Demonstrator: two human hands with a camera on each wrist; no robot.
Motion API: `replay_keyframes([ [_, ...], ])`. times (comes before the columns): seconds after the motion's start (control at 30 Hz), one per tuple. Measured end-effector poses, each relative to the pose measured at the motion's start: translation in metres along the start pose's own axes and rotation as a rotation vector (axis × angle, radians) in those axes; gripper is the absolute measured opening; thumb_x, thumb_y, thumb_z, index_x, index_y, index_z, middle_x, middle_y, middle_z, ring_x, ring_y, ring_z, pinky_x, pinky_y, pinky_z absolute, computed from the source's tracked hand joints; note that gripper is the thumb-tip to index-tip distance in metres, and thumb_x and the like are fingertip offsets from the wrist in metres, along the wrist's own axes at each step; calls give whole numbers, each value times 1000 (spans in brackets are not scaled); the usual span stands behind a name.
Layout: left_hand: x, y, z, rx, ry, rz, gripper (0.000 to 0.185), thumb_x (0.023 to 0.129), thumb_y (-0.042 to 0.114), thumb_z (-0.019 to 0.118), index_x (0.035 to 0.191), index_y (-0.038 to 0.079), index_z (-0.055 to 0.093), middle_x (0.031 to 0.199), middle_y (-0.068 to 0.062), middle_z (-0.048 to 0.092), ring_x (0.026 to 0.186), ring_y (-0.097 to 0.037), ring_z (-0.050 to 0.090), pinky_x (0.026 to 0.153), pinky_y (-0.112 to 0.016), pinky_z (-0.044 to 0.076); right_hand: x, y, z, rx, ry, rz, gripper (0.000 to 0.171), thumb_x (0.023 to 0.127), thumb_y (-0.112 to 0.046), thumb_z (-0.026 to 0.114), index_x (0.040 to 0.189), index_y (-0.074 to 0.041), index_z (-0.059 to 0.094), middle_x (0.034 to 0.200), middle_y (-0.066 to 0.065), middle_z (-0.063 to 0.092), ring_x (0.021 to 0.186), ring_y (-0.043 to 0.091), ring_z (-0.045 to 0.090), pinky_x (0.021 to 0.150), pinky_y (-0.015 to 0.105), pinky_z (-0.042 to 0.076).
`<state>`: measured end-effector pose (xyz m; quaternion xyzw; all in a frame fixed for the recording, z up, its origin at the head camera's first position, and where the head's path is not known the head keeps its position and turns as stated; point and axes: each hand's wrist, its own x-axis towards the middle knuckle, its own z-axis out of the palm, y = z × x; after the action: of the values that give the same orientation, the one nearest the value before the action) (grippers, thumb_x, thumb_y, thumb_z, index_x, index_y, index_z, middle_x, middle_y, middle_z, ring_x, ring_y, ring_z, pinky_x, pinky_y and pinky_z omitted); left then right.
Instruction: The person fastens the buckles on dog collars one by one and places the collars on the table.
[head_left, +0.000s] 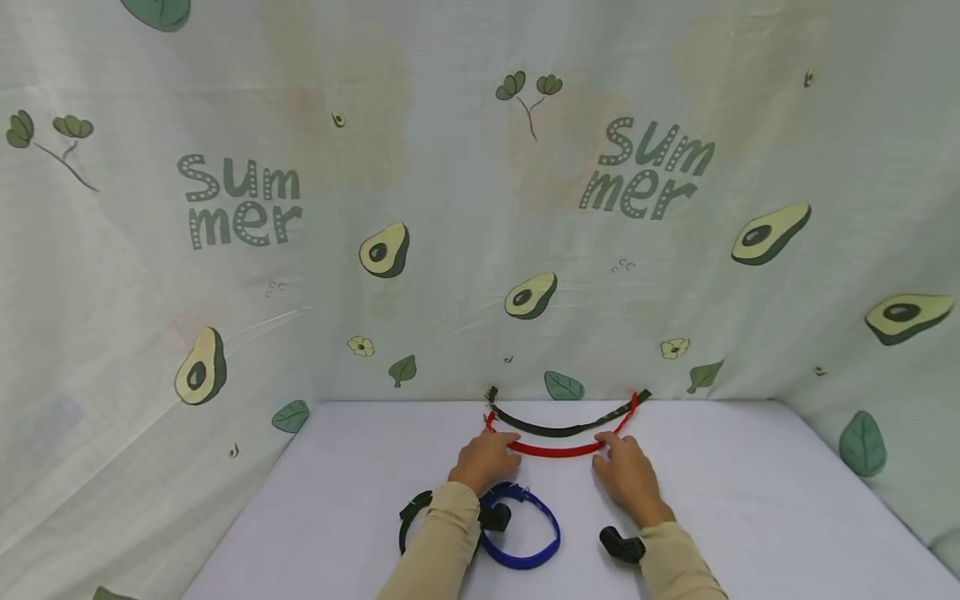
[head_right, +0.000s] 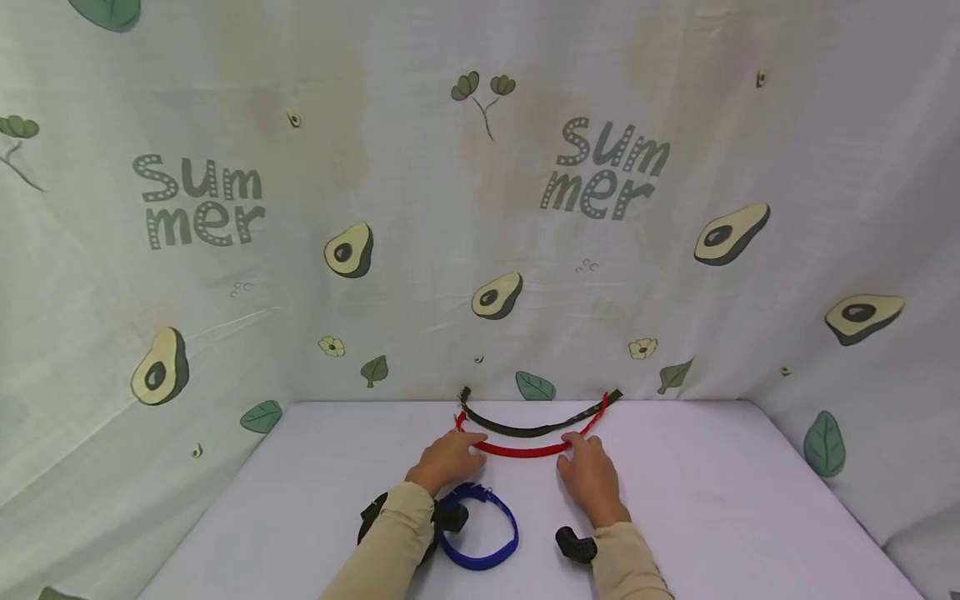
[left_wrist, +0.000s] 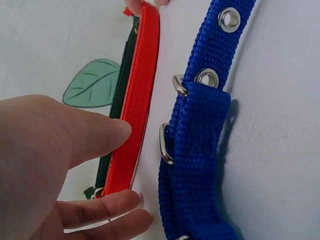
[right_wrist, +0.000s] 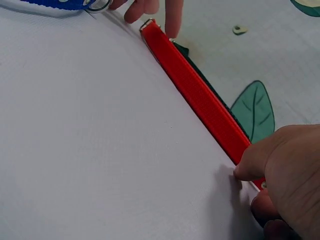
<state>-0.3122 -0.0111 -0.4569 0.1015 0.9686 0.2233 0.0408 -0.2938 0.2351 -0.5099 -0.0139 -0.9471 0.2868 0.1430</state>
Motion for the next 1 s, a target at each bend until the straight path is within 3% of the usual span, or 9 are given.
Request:
replay_keyframes([
  [0.13,6,1,-1,17,4,-5,33,94,23,68,127,21,71,123,-5,67,108,-29,61,84,-48,51,0,-3,-1,2,8,20,39,87,-11,67,124,2,66,85,10,56,74,24,53,66,43,47],
  [0.3,12,1,-1,44,-6,2,31,92,16,68,123,19,73,116,-4,70,102,-27,63,84,-47,51,-1,-4,-3,33,40,9,28,84,-6,68,110,4,69,82,10,57,75,26,54,69,45,47],
  [0.53,25,-8,8,85,22,15,18,92,14,71,109,18,76,98,0,70,87,-23,62,75,-41,51,-3,-2,-3,106,21,11,14,83,-4,69,97,-2,71,81,5,63,76,23,58,72,43,49],
  [0.73,31,-17,7,-12,12,-26,5,91,15,74,95,17,74,84,2,63,74,-20,54,67,-36,45,-5,-2,1,128,41,17,11,85,-5,68,95,-3,71,81,5,62,76,22,57,72,41,48],
  [0.9,27,-14,-1,-100,20,-19,7,91,14,74,98,15,75,89,-1,64,80,-22,54,73,-41,47,-8,-2,0,157,97,20,11,86,-5,67,97,-3,71,85,8,62,81,26,57,74,44,46],
  [1.0,22,-13,-2,-128,38,-5,9,92,14,72,101,14,75,94,-1,65,83,-22,54,77,-42,49,-7,0,-1,228,104,52,13,88,-6,67,100,-3,72,90,10,65,86,28,59,78,46,47],
])
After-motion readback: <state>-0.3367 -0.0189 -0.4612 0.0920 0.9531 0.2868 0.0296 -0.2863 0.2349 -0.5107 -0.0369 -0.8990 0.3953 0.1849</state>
